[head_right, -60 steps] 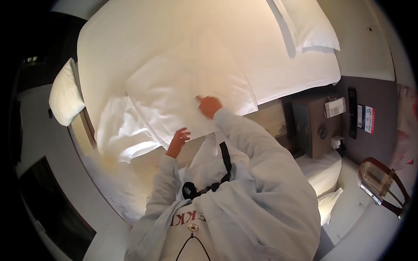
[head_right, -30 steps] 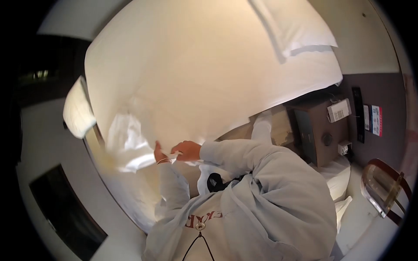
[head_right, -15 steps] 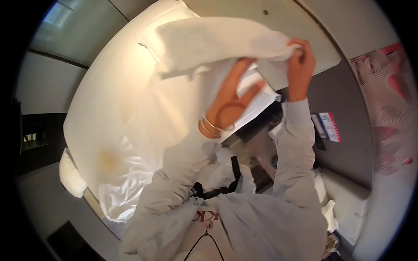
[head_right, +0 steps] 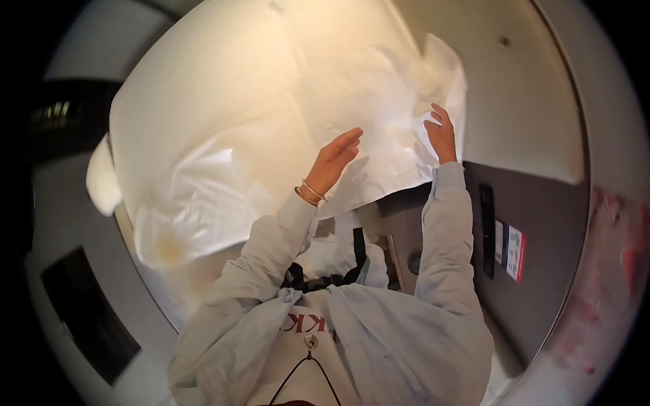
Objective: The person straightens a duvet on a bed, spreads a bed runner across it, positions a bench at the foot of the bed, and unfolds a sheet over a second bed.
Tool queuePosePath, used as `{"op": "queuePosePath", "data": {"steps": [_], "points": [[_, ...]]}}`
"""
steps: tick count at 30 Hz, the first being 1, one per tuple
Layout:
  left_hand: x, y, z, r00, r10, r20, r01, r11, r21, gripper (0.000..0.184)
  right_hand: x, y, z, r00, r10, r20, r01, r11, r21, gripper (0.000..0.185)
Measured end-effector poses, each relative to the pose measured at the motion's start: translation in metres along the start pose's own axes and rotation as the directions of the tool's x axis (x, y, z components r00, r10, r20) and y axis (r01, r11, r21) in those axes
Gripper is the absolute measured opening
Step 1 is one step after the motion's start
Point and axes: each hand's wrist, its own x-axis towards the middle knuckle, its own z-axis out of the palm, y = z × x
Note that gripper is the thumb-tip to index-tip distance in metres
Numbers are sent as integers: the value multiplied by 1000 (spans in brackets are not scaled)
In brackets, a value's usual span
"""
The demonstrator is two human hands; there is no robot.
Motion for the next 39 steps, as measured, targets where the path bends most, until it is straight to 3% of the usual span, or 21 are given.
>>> {"op": "queuePosePath", "data": {"steps": [3, 4, 5, 6, 7, 9, 10, 12, 16, 17, 20, 21, 24, 26, 30, 33, 34, 37, 38, 39], "points": [[-61, -37, -83, 964, -107, -245, 114, 993, 12, 36, -21, -7, 85, 941, -131, 311, 115, 991, 67, 36], [-82, -37, -102, 954, -97, -285, 100, 995, -2, 36, -32, -5, 113, 909, -133, 395, 90, 988, 124, 32], [-106, -34, -117, 903, -239, -358, 233, 971, -63, 38, -48, -5, 135, 875, -56, 481, 34, 998, 55, 30], [-130, -33, -131, 829, -378, -413, 353, 925, -138, 40, -66, 6, 162, 821, -108, 560, 35, 990, 139, 32], [-154, -33, -142, 817, -366, -445, 331, 930, -157, 40, -90, 6, 184, 784, -37, 620, -9, 997, 71, 36], [-197, -37, -164, 718, -396, -572, 178, 899, -399, 42, -131, 7, 225, 615, 49, 787, -70, 998, -7, 39], [-218, -43, -177, 695, -388, -606, 137, 898, -417, 42, -154, -5, 241, 522, 86, 849, -62, 996, -62, 38], [-265, -55, -204, 621, -352, -700, -69, 865, -497, 43, -204, -31, 273, 373, 208, 904, -206, 969, -138, 36], [-348, -55, -234, 509, -360, -782, -299, 778, -552, 41, -277, -53, 321, 229, 248, 942, -157, 964, -216, 31], [-369, -49, -240, 467, -374, -801, -275, 800, -533, 40, -292, -60, 336, 180, 281, 943, -159, 954, -254, 30], [-440, -56, -272, 410, -380, -829, -402, 741, -539, 40, -342, -89, 391, 121, 323, 939, 22, 944, -328, 29], [-460, -63, -281, 354, -407, -842, -472, 700, -536, 31, -361, -97, 406, 99, 336, 937, 51, 938, -342, 29], [-521, -79, -313, 285, -367, -885, -566, 681, -465, 31, -424, -132, 469, 39, 135, 990, -9, 991, -134, 26], [-550, -73, -320, 245, -399, -883, -576, 673, -464, 32, -452, -146, 502, -46, 165, 985, 22, 986, -164, 30], [-608, -89, -324, 192, -403, -895, -622, 655, -429, 32, -499, -151, 561, -110, 296, 949, -13, 954, -299, 32], [-632, -84, -322, 154, -448, -881, -713, 567, -412, 33, -503, -168, 595, -79, 384, 920, 44, 923, -381, 33], [-641, -83, -330, 131, -509, -850, -763, 496, -415, 33, -500, -167, 617, -68, 376, 924, 64, 926, -372, 34], [-664, -85, -360, 22, -489, -872, -834, 472, -286, 34, -500, -183, 702, 66, 312, 948, 217, 923, -319, 36], [-672, -91, -379, 20, -500, -866, -838, 464, -287, 34, -505, -193, 735, 109, 269, 957, 233, 929, -288, 35], [-672, -92, -391, 65, -502, -862, -837, 443, -321, 33, -506, -209, 755, 86, 181, 980, 210, 958, -195, 35]]}}
